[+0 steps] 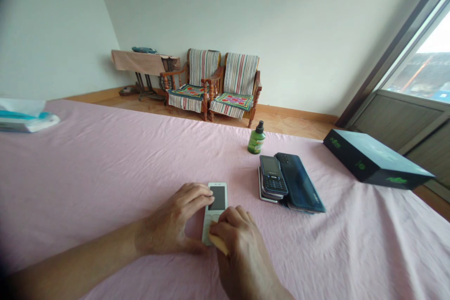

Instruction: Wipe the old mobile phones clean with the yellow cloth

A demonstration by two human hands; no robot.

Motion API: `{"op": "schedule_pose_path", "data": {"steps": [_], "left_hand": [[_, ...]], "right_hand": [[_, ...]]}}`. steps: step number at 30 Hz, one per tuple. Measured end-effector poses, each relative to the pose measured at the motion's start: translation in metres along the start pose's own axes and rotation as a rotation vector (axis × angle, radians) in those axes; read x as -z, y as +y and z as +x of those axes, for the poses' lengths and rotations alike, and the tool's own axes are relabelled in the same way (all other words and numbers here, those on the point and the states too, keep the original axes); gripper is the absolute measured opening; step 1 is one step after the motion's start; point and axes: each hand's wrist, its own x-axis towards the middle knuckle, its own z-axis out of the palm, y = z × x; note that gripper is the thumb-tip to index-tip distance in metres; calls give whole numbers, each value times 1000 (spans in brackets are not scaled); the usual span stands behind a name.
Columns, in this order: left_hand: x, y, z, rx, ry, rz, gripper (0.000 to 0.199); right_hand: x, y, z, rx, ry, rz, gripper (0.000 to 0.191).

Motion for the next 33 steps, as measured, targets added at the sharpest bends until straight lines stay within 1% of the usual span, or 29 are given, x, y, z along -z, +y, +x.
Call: {"op": "schedule_pose_path", "data": {"steps": [4,9,15,19,23,29,33], "left_hand": [[-1,-1,0,0,1,-5,63],[-1,0,0,-2,-2,9,64],[0,0,0,-11,4,-5,65],[-1,0,0,-12,9,-11,61],[-2,0,-1,-23,23,7,62],[0,0,0,-4,-2,-12,63],[1,1,0,14,-6,-5,66]], "right_hand": [[-2,0,1,-26,9,-2,24],[-2,0,2,-19,16,7,22],[-4,-9,5,-16,-30,-17,20],[-3,-15,7,-12,-54,-47,23],[-4,-16,7,19,-71,-10,30],[-7,-4,5,-12,28,119,20],[2,9,3,-24,82,96,23]]}}
